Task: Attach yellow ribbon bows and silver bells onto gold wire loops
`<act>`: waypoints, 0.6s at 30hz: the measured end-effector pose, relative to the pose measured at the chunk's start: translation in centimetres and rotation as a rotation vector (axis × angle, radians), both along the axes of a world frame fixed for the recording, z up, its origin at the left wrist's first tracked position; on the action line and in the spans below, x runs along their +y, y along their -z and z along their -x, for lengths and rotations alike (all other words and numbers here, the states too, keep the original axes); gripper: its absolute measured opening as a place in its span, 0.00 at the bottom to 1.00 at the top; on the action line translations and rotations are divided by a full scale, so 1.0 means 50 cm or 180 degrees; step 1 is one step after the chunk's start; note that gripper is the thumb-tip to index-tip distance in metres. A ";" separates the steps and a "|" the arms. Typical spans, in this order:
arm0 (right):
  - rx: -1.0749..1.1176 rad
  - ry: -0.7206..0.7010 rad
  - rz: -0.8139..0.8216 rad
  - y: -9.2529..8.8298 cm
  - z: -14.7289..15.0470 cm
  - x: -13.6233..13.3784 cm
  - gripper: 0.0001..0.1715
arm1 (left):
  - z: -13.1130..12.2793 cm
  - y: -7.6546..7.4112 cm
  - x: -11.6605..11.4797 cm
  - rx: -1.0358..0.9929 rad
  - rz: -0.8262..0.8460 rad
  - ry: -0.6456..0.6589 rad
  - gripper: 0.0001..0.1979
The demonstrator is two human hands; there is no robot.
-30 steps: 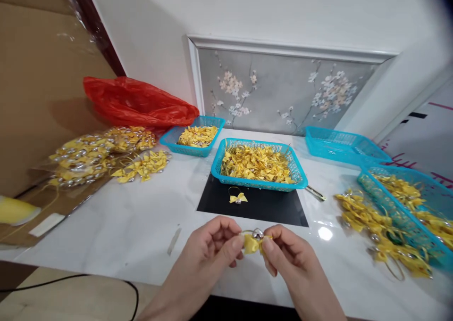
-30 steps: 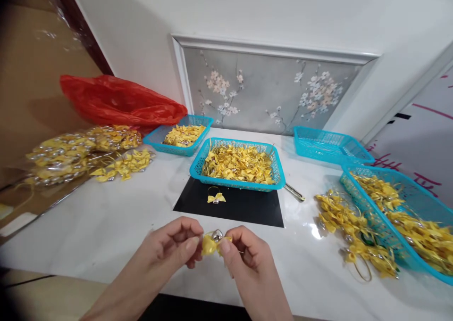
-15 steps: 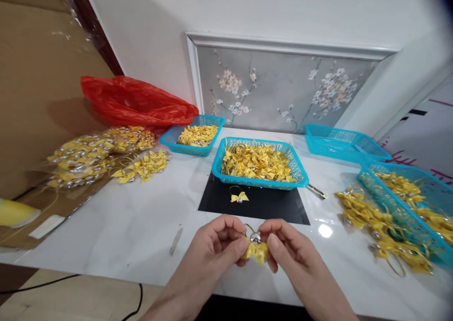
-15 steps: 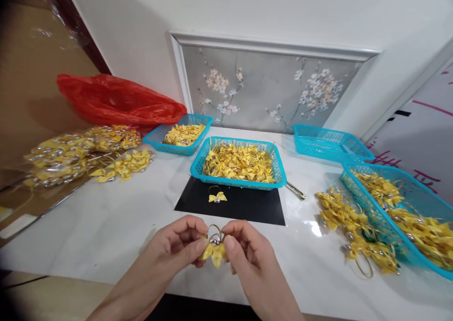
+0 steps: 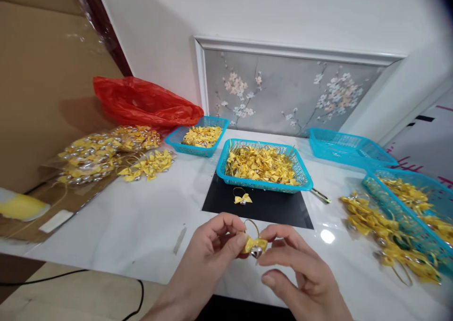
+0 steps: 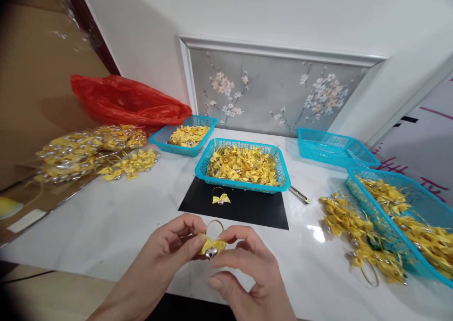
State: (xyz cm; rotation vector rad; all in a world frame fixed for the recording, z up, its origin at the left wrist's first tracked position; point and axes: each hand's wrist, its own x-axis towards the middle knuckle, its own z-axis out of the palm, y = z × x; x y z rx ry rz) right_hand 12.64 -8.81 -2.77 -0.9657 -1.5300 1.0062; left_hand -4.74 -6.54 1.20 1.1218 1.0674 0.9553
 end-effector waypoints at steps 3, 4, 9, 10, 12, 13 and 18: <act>0.0160 0.0423 0.0084 -0.005 -0.005 -0.004 0.06 | 0.002 -0.003 -0.002 0.0076 -0.0072 -0.0073 0.05; 0.0232 0.0543 0.0211 -0.009 -0.003 -0.005 0.08 | 0.003 -0.003 -0.003 0.0135 -0.0116 -0.0099 0.05; 0.0404 0.0342 0.0860 -0.032 0.019 -0.003 0.15 | 0.003 0.002 -0.006 0.0315 -0.0276 -0.0002 0.04; 0.0388 0.0294 0.0872 -0.035 0.024 -0.003 0.15 | 0.003 0.005 -0.008 0.0276 -0.0273 0.0019 0.04; 0.0305 0.0324 0.0795 -0.037 0.030 -0.003 0.15 | 0.000 0.011 -0.012 0.0074 -0.0218 0.0051 0.05; 0.0251 0.0379 0.0731 -0.037 0.032 -0.004 0.15 | -0.003 0.015 -0.015 -0.0080 -0.0156 0.0066 0.07; 0.0133 0.0505 0.0636 -0.033 0.032 -0.008 0.16 | -0.013 0.026 -0.025 -0.0461 0.0091 0.0095 0.16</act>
